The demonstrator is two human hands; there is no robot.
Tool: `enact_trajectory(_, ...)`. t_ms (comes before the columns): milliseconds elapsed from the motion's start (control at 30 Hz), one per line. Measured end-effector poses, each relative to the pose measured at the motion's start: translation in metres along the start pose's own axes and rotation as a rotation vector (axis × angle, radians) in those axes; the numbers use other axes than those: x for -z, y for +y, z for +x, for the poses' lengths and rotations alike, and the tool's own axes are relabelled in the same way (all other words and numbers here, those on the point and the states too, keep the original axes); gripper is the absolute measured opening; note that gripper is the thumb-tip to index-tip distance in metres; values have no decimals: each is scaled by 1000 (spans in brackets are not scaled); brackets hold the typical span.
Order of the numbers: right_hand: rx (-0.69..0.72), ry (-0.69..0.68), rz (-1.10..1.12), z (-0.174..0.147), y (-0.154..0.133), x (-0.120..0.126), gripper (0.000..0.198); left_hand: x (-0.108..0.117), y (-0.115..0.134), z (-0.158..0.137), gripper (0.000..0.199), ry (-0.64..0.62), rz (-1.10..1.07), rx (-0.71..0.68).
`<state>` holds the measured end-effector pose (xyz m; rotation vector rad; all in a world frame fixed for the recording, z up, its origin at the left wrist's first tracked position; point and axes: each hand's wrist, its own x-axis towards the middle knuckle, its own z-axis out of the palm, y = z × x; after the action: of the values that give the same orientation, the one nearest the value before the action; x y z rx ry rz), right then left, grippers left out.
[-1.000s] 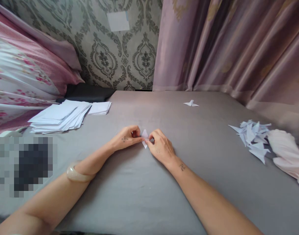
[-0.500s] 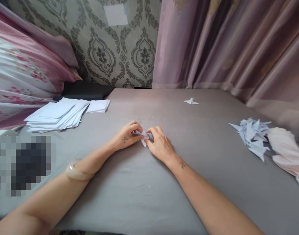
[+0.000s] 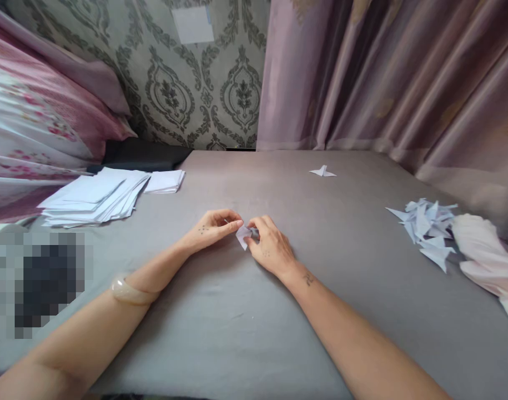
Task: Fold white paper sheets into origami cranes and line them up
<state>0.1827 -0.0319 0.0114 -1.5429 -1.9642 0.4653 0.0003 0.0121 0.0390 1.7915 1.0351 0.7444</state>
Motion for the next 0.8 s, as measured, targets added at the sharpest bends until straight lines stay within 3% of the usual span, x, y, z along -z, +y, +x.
enact_trajectory(167,9,3,-8,-1,-1,1,17,-1,-2,1,33,-30,-79,87)
enact_trajectory(800,22,11,-64,-3,-5,3,10,0,-5,2,32,-126,-165,84)
